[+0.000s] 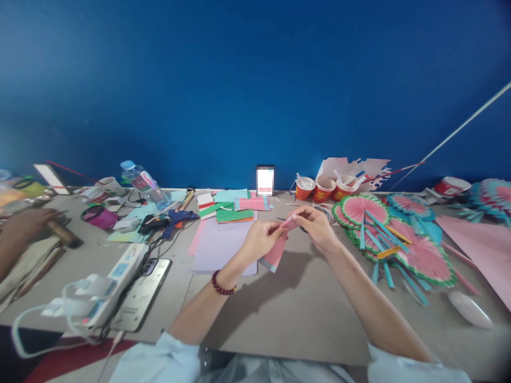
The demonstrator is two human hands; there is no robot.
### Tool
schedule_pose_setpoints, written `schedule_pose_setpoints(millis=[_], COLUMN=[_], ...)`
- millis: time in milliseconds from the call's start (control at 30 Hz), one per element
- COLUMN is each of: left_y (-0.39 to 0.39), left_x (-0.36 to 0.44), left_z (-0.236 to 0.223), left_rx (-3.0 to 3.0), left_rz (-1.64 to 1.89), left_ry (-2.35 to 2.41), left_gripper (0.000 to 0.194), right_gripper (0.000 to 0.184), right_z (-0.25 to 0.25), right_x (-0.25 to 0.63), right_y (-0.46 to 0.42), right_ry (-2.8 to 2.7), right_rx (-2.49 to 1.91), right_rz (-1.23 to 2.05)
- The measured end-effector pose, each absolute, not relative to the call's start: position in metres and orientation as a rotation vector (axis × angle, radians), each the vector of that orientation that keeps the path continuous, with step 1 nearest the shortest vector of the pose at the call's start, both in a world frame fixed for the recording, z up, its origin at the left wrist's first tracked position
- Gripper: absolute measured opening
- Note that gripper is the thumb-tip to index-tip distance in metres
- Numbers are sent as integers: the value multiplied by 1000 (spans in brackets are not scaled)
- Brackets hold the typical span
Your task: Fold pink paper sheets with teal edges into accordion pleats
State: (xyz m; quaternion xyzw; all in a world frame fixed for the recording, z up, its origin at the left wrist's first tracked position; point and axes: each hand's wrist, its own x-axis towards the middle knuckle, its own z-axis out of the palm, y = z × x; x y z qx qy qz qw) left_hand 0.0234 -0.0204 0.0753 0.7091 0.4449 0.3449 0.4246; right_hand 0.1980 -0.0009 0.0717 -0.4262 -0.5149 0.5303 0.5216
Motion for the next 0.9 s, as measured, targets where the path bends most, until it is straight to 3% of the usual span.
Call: schedule_pose_setpoints(millis=[267, 900], left_y=[-19, -17], left_x=[25, 28], left_z=[72, 65], left_rx=[1697, 1617], left_rz=[912, 913], left_ry=[1106, 1079], left_gripper=[42, 36], right_gripper=[37, 24], right_z=[77, 73], right_x=[194, 201], right_y=[-4, 3], right_ry=[-1341, -1186], right_rx=[-956, -992], right_rz=[1428, 1257])
